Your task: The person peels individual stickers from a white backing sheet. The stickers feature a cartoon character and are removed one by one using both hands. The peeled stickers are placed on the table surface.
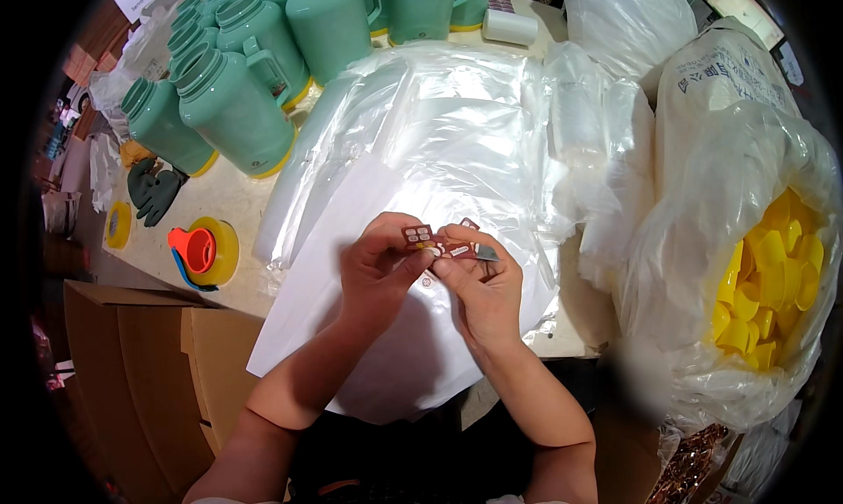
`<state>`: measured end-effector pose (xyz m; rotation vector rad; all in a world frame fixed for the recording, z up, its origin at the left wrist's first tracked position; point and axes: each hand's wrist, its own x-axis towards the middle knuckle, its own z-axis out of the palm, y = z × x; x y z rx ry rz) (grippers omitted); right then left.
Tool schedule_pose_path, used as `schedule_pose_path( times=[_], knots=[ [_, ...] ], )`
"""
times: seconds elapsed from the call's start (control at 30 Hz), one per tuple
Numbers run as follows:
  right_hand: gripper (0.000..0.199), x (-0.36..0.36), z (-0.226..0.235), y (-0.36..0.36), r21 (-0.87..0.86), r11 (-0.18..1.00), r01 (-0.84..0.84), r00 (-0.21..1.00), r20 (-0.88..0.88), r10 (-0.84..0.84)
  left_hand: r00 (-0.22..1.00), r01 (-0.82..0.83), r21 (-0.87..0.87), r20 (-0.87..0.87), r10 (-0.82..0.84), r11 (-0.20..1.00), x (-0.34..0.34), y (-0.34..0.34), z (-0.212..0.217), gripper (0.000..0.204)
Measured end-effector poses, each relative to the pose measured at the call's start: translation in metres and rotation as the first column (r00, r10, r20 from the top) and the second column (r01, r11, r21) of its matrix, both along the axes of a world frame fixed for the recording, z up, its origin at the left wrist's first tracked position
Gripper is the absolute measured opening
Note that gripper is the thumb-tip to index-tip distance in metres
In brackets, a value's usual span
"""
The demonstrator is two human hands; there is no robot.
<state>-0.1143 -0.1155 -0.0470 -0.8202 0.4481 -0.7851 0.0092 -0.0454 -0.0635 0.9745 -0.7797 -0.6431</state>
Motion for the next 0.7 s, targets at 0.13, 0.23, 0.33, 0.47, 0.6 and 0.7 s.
schedule_pose_path(
  times=[0.13,0.23,0.33,0.47,0.6,0.7],
  knots=[
    [0.039,0.007,0.003,0.005,0.122,0.989,0.08,0.997,-0.006,-0.08,1.0,-0.009,0.018,0.006,0.009,1.0,-0.001,0.001,0.002,0.021],
    [0.038,0.009,0.006,0.007,0.096,0.99,0.106,0.994,-0.015,-0.105,0.996,-0.07,0.044,0.063,0.067,0.997,-0.002,0.0,0.007,0.02],
    [0.032,0.008,0.012,0.008,0.025,0.993,0.112,0.993,-0.033,-0.112,0.991,-0.106,0.095,0.089,0.097,0.99,-0.002,0.001,0.011,0.019],
    [0.022,0.005,0.007,0.007,-0.129,0.985,0.114,0.99,-0.069,-0.124,0.978,-0.178,0.138,0.131,0.16,0.974,-0.003,0.004,0.011,0.022],
    [0.017,0.004,0.013,0.009,-0.22,0.966,0.133,0.975,-0.146,-0.167,0.904,-0.324,0.087,0.322,0.281,0.942,-0.005,0.002,0.018,0.024],
    [0.017,0.002,0.022,0.01,-0.288,0.947,0.142,0.958,-0.2,-0.205,0.736,-0.342,-0.076,0.598,0.317,0.937,0.003,0.004,0.019,0.026]
  ],
)
